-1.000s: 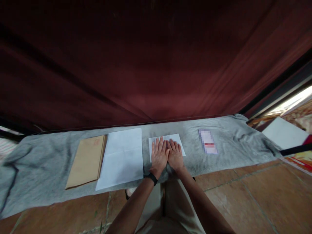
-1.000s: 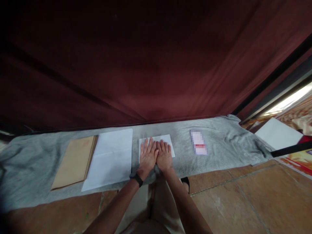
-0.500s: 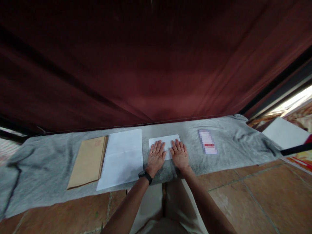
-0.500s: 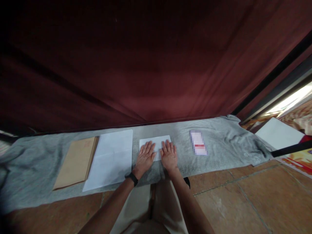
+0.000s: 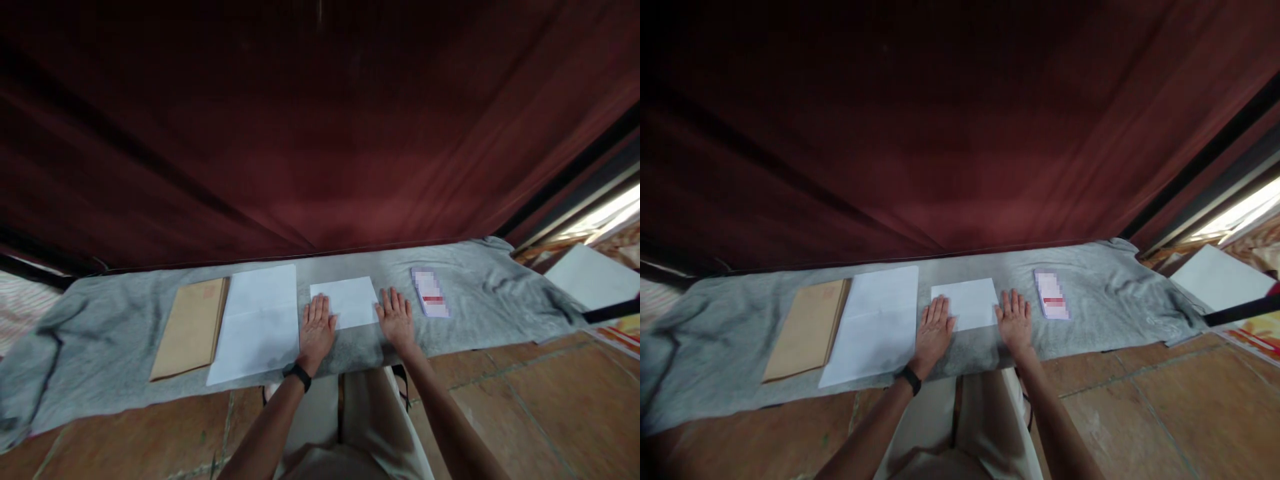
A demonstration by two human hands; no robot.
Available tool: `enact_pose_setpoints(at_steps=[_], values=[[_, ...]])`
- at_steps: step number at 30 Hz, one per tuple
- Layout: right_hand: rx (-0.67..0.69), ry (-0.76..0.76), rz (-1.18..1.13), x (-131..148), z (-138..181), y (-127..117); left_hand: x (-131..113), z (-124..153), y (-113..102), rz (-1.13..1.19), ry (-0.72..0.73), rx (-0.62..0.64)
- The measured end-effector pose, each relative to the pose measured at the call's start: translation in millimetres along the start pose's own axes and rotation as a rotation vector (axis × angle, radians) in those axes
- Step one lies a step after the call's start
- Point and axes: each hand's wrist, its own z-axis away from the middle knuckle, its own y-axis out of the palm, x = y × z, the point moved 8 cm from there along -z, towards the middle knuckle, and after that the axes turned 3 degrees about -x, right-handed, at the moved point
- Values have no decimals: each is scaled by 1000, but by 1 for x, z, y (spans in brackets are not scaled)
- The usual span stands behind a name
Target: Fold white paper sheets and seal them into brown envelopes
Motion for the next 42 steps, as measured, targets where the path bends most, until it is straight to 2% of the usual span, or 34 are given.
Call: enact_pose_setpoints(at_steps=[3,8,11,13,16,19,22,29,34,38,42], values=[[-30,-7,-26,14,-7,-8,-2,1,0,-59,19,-10],[53,-285,-119,88,-15,-1,-1,1,-1,-47,30,-26],[94,-349,-137,110,-19,12,-1,1,-1,-39,36,-28],[110,-354,-140,109,-24,19,-2,1,-1,-37,39,-30],[120,-333,-124,94,-35,26,-2,1,-2,-32,43,-36],[135,-282,-87,74,-52,26,-2,1,-2,-28,43,-41],[177,-261,-64,66,-70,21,-2,1,-1,-22,41,-48],[349,-357,-75,91,-103,11,-2,2,-5,-9,55,-75],[435,-330,-107,93,-119,14,-1,4,-9,13,60,-108],[508,-258,-192,80,-124,17,2,5,-11,38,40,-146],[570,-157,-364,53,-115,15,6,5,-15,79,13,-179]])
